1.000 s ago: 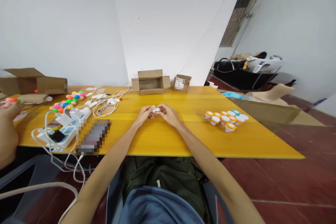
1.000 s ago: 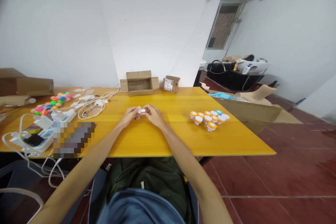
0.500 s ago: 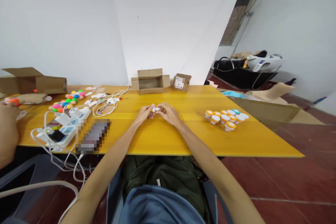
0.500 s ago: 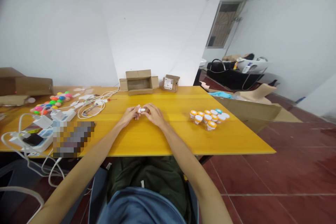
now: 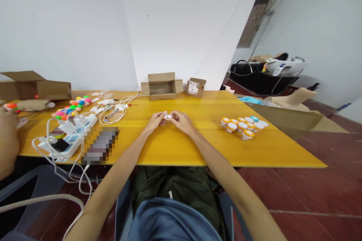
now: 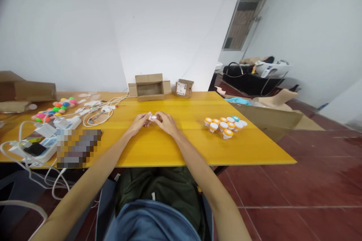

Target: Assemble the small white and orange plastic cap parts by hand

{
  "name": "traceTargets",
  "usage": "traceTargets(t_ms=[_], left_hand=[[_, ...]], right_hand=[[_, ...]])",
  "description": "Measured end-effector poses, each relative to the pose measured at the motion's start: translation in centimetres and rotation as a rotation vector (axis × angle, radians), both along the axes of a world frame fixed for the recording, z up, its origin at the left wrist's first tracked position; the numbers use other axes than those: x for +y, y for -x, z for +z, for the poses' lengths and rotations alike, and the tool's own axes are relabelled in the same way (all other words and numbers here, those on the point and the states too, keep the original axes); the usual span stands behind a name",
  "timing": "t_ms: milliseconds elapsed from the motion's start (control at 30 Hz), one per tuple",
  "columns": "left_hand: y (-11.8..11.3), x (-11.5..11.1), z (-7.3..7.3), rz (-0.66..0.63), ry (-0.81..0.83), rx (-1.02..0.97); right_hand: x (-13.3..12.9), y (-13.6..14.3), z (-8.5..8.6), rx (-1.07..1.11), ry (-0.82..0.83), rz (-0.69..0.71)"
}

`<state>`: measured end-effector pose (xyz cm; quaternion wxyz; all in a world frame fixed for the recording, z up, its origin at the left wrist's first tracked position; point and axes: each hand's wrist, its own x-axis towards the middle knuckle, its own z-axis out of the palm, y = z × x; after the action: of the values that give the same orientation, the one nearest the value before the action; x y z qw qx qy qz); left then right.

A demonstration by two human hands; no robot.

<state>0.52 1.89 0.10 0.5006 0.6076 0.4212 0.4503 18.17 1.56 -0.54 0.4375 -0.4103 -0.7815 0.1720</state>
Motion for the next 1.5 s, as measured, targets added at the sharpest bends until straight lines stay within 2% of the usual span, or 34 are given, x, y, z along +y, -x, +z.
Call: traceTargets(t_ms=[167,333,633,900,1200,1500], left_hand=[[-0.07,-0.08,0.04,0.006,0.014,0.002],[-0.01,-0.05,0.01,0.013,0.021,0.013],[0.16,0.14,-0.27,-0.010,0.006,0.009],[0.02,-0.09,0.04,-0.029,-0.010,0.004],[-0.14,-0.28,0.47,-0.021,0.018,-0.010],[0.03,-0.08,0.11,-0.061,-0.034,0.000]], right_hand=[[-0.02,-0.29,-0.20,-0.067,-0.115,-0.003],[0.04,-0.30,-0.35,-0.078,-0.137,0.000],[0.09,-0.07,-0.04,-0.018,-0.017,-0.020],[0.00,-0.19,0.25,-0.073,0.058,-0.057],[-0.29,0.09,0.22,0.026,-0.018,0.001],[-0.16,-0.19,0.57,-0.122,0.102,-0.085]])
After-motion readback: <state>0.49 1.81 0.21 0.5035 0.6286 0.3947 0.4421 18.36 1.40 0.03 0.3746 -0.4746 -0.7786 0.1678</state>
